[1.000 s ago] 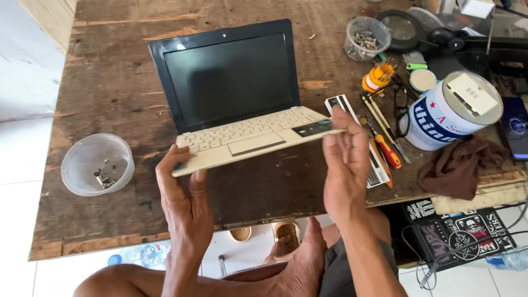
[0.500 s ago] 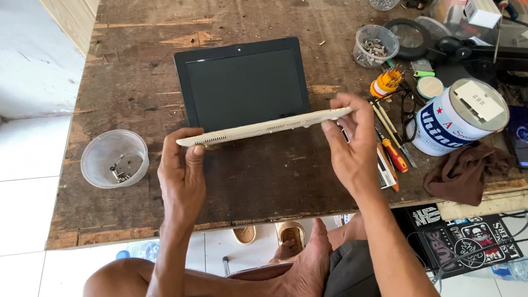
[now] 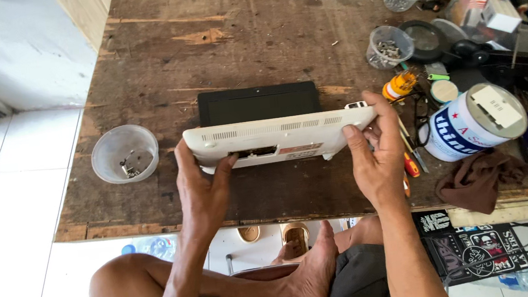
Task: The person disassembles a white laptop by removing screws from the bottom and prying off the keyboard. They use a screwdriver to loosen screws and a prying tool to detach the keyboard from the chassis.
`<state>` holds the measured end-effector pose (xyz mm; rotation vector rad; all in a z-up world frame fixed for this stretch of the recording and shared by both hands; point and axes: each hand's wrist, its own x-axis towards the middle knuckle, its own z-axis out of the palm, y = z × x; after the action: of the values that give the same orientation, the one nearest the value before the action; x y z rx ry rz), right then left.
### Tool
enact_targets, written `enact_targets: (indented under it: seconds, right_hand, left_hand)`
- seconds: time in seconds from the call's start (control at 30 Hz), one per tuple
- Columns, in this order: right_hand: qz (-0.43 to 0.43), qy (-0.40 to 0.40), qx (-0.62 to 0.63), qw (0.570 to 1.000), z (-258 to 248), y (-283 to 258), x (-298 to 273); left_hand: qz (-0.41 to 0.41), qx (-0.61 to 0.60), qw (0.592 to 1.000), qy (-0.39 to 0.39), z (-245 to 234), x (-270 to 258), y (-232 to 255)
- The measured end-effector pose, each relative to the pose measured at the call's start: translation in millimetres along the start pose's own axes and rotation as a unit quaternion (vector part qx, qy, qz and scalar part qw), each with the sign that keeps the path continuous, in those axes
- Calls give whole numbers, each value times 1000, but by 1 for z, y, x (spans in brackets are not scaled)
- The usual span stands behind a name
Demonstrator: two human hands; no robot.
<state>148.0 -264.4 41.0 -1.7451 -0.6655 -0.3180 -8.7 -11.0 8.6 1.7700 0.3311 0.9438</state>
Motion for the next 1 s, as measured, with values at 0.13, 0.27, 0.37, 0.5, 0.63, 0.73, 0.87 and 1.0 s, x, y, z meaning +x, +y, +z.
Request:
enact_targets:
  seconds: [0.13, 0.27, 0.37, 0.5, 0.63, 0.73, 0.87, 1.0]
  right_hand:
    - [-9, -4, -6, 1000, 0, 1, 1]
    - [-15, -18, -14, 1000, 0, -4, 5]
    - [-14, -26, -17, 999, 0, -1, 7]
    - [-14, -33, -9, 999, -1, -3, 7]
    - [-21, -33, -6, 999, -1, 6, 6]
    - [-4, -21, 54, 998, -1, 9, 8]
    - [45, -9, 129, 991, -6, 15, 5]
    - [65, 12, 148, 987, -3, 21, 3]
  left_hand:
    - [-22, 31, 999, -8, 1, -4, -5]
    - [-33, 48, 998, 1, 4, -5, -7]
    - [-43, 42, 998, 2, 4, -4, -4]
    - [-15, -80, 997, 17, 3, 2, 11]
    - [-3, -125, 992, 28, 1, 17, 5]
    - [-11, -146, 989, 24, -1, 22, -14]
    - [-18, -177, 983, 31, -1, 19, -25]
    - [-12, -164, 986, 32, -2, 15, -27]
